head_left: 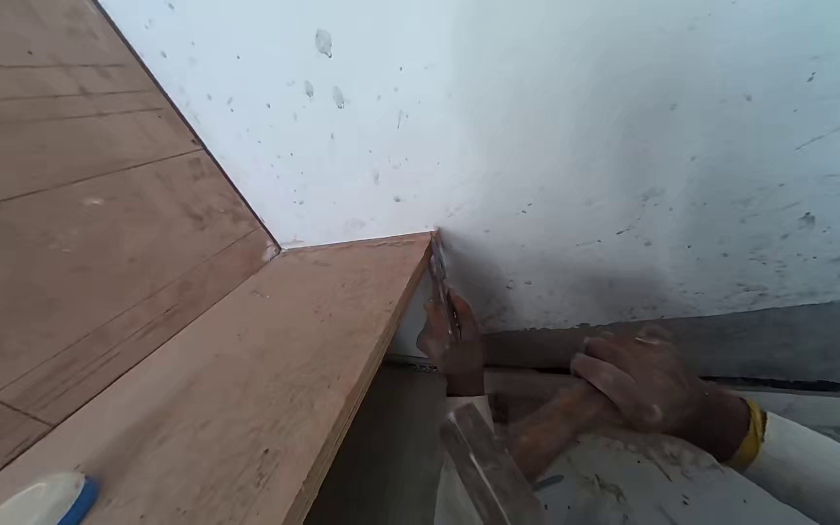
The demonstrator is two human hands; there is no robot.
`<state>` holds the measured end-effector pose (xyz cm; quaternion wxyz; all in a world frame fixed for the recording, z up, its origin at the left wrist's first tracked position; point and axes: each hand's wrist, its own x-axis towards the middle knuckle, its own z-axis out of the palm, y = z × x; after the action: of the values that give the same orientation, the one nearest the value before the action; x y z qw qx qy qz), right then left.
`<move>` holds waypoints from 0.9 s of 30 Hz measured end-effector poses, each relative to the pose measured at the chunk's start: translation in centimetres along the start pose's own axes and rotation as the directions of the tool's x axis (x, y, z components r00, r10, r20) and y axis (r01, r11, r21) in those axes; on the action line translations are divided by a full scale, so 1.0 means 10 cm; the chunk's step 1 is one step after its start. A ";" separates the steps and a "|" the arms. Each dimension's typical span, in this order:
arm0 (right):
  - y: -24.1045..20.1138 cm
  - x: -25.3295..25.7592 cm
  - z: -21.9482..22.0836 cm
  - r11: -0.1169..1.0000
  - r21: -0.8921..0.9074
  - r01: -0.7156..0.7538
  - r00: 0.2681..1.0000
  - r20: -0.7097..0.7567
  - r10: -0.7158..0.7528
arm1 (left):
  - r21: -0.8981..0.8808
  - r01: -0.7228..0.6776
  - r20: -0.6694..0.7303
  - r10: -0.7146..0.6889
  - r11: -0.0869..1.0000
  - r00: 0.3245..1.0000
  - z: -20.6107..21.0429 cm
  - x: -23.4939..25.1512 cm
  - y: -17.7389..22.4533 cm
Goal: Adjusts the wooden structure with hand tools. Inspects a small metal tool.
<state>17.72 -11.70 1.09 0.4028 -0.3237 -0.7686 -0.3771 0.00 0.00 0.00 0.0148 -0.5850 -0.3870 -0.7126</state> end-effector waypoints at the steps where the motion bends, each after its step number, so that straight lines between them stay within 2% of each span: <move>1: -0.03 -0.01 -0.01 1.000 -0.013 -0.026 1.000 -0.001 0.026 | -0.018 0.042 0.013 -0.041 0.999 0.999 -0.03 0.03 0.06; 4: -0.08 -0.02 -0.09 0.996 -0.069 -0.061 0.998 0.025 0.063 | -0.051 0.124 0.039 -0.123 0.991 0.992 -0.07 0.08 0.16; 7: -0.08 0.02 -0.19 0.996 -0.087 -0.033 0.998 0.041 0.037 | -0.169 0.116 0.010 -0.116 0.979 0.993 0.00 0.04 0.11; 10: -0.10 0.06 -0.25 0.993 -0.119 -0.003 0.997 0.071 0.012 | -0.240 0.170 0.034 -0.167 0.956 0.985 0.02 0.01 0.12; 13: -0.10 0.06 -0.28 0.989 -0.146 0.001 0.994 0.108 0.015 | -0.191 0.189 0.005 -0.192 0.963 0.981 0.06 -0.02 0.13; 16: -0.09 0.04 -0.30 0.987 -0.160 -0.012 0.991 0.129 0.033 | -0.045 0.134 -0.031 -0.136 0.990 0.990 0.08 -0.02 0.14; 19: -0.09 -0.02 -0.30 0.985 -0.168 -0.043 0.986 0.149 0.069 | 0.105 0.016 -0.078 -0.007 0.994 0.997 0.01 0.11 0.20; 21: -0.11 -0.07 -0.28 0.983 -0.167 -0.070 0.982 0.164 0.098 | 0.196 -0.065 -0.163 0.098 0.978 0.982 -0.01 0.23 0.21; 23: -0.13 -0.11 -0.24 0.983 -0.163 -0.084 0.978 0.178 0.113 | 0.216 -0.081 -0.211 0.128 0.973 0.969 0.00 0.24 0.21; 27: -0.17 -0.09 -0.19 0.984 -0.163 -0.079 0.979 0.174 0.107 | 0.164 -0.044 -0.161 0.071 0.985 0.984 0.00 0.19 0.18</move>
<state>17.47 -14.33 0.51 0.3218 -0.4229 -0.7546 -0.3851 0.25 -0.51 2.57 0.1146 -0.5315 -0.4233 -0.7247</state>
